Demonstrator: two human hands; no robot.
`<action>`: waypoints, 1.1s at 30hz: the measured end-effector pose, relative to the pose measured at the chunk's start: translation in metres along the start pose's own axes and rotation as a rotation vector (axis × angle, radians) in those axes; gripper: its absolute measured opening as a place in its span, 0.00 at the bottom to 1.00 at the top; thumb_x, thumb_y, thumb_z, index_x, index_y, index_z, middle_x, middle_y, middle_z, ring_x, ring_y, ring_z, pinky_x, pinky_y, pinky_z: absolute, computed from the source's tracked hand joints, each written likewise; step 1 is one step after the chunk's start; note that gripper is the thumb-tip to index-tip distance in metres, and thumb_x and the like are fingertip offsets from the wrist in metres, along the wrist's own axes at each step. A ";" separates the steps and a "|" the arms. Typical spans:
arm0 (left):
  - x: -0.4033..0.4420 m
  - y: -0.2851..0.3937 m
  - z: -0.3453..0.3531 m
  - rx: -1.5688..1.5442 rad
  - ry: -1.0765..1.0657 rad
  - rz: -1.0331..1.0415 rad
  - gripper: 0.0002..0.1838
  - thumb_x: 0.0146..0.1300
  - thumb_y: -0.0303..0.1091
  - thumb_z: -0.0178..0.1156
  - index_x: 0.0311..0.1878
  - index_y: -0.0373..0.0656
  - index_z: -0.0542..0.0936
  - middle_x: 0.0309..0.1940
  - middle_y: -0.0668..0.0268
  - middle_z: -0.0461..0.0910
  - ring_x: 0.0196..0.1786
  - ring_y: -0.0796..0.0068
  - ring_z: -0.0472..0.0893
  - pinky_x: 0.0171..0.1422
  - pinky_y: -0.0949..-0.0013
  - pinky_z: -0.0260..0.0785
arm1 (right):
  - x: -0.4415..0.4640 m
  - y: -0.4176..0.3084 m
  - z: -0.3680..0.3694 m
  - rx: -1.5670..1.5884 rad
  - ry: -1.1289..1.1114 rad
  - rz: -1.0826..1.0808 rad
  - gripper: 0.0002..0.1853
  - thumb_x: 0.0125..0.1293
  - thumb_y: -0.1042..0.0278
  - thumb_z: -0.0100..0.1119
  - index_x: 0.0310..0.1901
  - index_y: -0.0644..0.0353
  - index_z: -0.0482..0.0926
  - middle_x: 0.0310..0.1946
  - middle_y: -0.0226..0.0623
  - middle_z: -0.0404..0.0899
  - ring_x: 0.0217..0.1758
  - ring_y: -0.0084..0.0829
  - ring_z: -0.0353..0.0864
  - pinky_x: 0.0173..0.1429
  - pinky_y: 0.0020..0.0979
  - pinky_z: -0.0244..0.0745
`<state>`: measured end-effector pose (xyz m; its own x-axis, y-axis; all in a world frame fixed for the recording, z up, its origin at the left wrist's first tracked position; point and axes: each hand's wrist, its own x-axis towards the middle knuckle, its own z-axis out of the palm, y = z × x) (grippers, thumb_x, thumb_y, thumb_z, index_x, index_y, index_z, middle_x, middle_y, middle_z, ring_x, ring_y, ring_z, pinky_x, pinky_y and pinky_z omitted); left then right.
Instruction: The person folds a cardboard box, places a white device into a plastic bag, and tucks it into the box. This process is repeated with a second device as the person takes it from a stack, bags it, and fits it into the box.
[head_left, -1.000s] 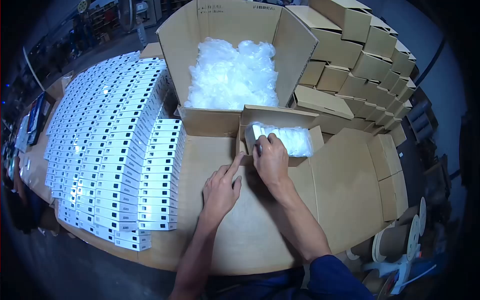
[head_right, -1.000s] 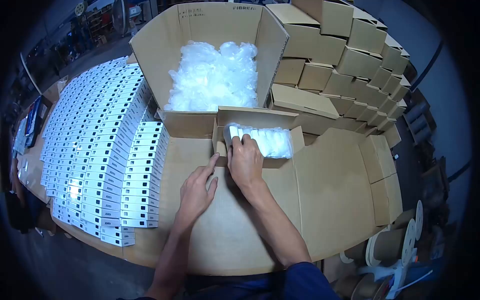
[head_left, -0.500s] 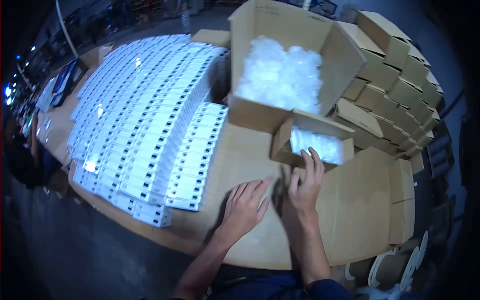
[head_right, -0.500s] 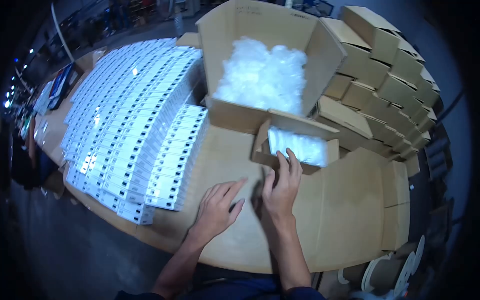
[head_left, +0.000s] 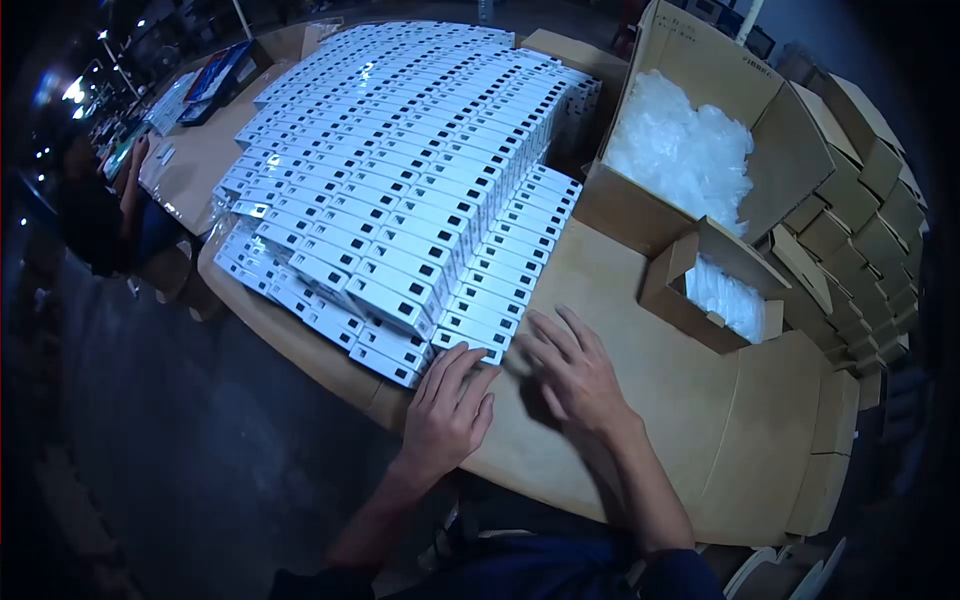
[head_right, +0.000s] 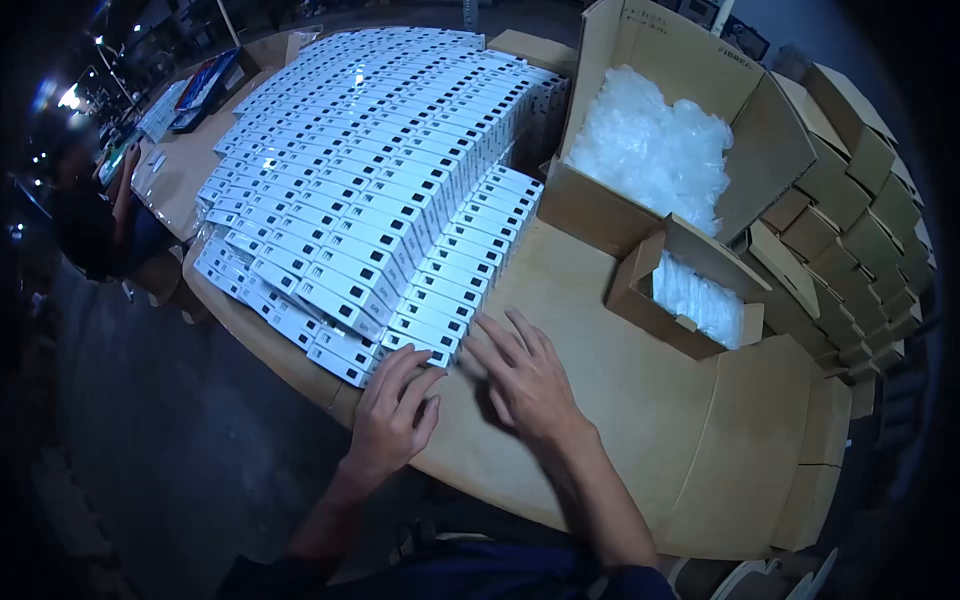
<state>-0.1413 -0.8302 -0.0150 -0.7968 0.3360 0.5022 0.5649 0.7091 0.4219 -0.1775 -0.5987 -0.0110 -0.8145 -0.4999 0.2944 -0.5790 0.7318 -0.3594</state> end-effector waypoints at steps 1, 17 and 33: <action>-0.001 0.000 0.000 -0.015 -0.005 -0.024 0.22 0.57 0.23 0.70 0.57 0.41 0.83 0.57 0.57 0.79 0.64 0.51 0.79 0.70 0.49 0.71 | 0.004 -0.002 0.002 -0.013 -0.012 -0.013 0.35 0.56 0.74 0.68 0.68 0.48 0.75 0.76 0.39 0.66 0.79 0.57 0.63 0.76 0.56 0.65; -0.021 0.008 -0.015 0.080 0.027 0.118 0.17 0.57 0.26 0.68 0.51 0.41 0.86 0.47 0.66 0.82 0.51 0.64 0.80 0.59 0.57 0.72 | -0.014 -0.024 -0.014 0.082 0.016 0.207 0.44 0.62 0.76 0.63 0.81 0.46 0.61 0.76 0.52 0.63 0.77 0.57 0.63 0.77 0.50 0.63; 0.083 0.106 0.050 -0.490 0.025 0.374 0.17 0.55 0.25 0.75 0.50 0.45 0.89 0.51 0.64 0.80 0.59 0.57 0.79 0.73 0.41 0.73 | -0.077 0.021 -0.092 1.345 0.294 0.487 0.22 0.83 0.63 0.51 0.71 0.62 0.71 0.55 0.37 0.80 0.56 0.27 0.80 0.60 0.31 0.80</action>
<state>-0.1582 -0.6966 0.0333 -0.5238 0.4882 0.6981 0.8427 0.1771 0.5085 -0.1237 -0.5022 0.0397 -0.9946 -0.1033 0.0115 0.0159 -0.2610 -0.9652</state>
